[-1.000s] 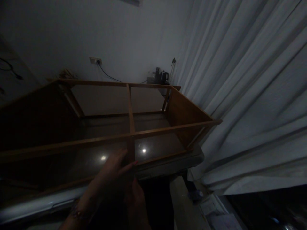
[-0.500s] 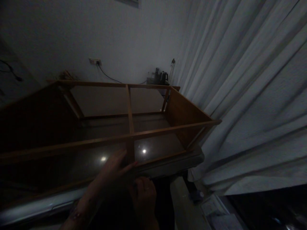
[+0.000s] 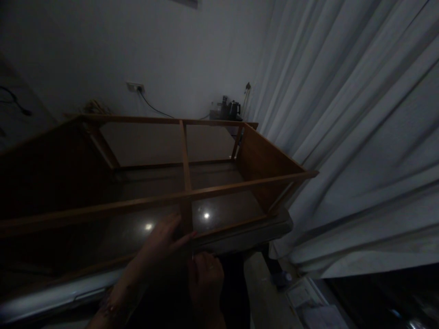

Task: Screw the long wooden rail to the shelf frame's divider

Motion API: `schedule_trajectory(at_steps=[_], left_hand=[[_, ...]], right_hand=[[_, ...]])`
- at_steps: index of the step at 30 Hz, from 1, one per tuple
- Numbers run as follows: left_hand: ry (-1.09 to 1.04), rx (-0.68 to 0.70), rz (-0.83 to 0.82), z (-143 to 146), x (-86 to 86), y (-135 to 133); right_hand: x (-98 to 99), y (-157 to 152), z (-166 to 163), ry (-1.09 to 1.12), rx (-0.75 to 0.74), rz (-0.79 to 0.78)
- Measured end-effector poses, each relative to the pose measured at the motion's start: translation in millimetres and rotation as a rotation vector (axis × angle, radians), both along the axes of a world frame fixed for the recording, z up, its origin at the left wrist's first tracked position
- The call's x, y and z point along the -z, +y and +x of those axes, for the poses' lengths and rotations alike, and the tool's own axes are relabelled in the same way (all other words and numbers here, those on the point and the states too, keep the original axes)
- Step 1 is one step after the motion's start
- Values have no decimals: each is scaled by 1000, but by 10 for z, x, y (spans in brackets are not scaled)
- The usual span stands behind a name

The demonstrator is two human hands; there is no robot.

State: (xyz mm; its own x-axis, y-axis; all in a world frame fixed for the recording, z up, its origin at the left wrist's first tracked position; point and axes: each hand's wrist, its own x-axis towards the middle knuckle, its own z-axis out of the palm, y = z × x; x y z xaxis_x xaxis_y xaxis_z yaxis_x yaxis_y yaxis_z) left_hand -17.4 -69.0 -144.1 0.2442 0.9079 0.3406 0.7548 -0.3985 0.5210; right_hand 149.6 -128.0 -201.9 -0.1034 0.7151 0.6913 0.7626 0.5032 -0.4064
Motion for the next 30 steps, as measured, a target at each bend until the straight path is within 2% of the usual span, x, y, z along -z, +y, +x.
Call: schedule_trajectory(at_steps=[3,10,13,15,17,21,23,26,30], left_hand=[[3,-17,0,-4,39,-1],[13,-44,20,-13,89,-9],[10,-21,8,-14,84,-1],[11,-31,1,-13,91,4],[10,-53,5,-12,102,6],[-11,-39,24,-11,100,2],[-14,-29,29,-11,90,-2],[-12,-44,41,-11,90,-7],[-3,-41,26,-12,97,-4]], right_hand=[[64,-21,-26,216,-4,-122],[181,-160,-229,925,-4,-576],[220,-184,-286,1057,-33,-658],[230,-167,-255,1001,-38,-647],[220,-126,-168,789,-64,-561],[140,-18,40,197,-116,-182],[81,12,89,9,-109,-78],[-3,2,75,-97,-78,-57],[-56,-53,30,-30,-37,-116]])
